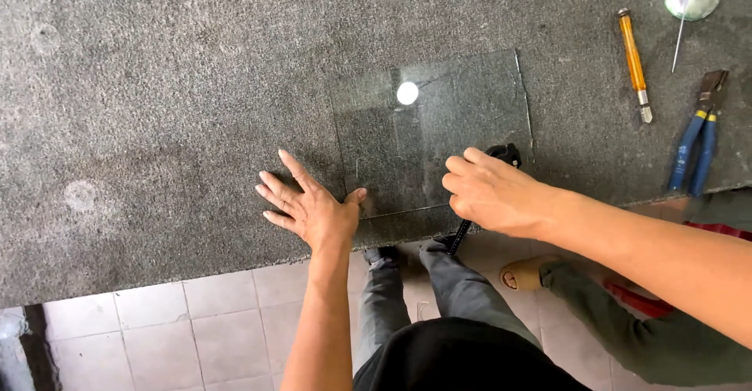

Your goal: Cutting glass sheets into shapes using manual and circular glass cutters

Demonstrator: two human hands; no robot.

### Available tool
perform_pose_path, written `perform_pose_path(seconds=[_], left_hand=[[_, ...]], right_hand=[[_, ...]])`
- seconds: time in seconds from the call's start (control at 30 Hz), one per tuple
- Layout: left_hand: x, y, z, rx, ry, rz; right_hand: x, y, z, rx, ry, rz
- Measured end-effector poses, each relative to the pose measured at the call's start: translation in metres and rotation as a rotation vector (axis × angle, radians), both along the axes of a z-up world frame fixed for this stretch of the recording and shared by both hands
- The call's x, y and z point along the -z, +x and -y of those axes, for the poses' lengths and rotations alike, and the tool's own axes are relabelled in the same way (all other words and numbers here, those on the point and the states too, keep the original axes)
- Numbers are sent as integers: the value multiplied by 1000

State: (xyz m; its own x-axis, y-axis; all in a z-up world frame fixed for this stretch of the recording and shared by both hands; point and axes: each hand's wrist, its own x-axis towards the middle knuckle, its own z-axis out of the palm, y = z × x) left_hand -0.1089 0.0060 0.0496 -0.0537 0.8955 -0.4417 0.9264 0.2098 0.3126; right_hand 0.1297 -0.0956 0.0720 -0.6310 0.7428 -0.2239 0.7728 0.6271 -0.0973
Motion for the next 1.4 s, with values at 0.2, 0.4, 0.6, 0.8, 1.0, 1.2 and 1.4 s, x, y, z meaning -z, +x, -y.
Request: perform_pose_path(seconds=[0.2, 0.4, 0.6, 0.8, 1.0, 1.2, 1.4], left_hand=[[0, 2, -2, 7, -44, -31], [4, 2, -4, 15, -60, -70], [3, 3, -5, 7, -60, -65], [4, 2, -5, 10, -56, -71], [-2, 6, -4, 43, -30, -107], [-2, 14, 5, 130, 97, -174], [-2, 34, 26, 221, 205, -145]], right_hand=[[11, 1, -14, 22, 98, -41], [50, 33, -55, 539, -189, 4], [19, 87, -90, 900, -379, 225], [5, 128, -40, 1352, -406, -10], [10, 138, 24, 1573, -402, 3], [21, 129, 62, 1720, -431, -53], [-16, 108, 65, 1734, -527, -85]])
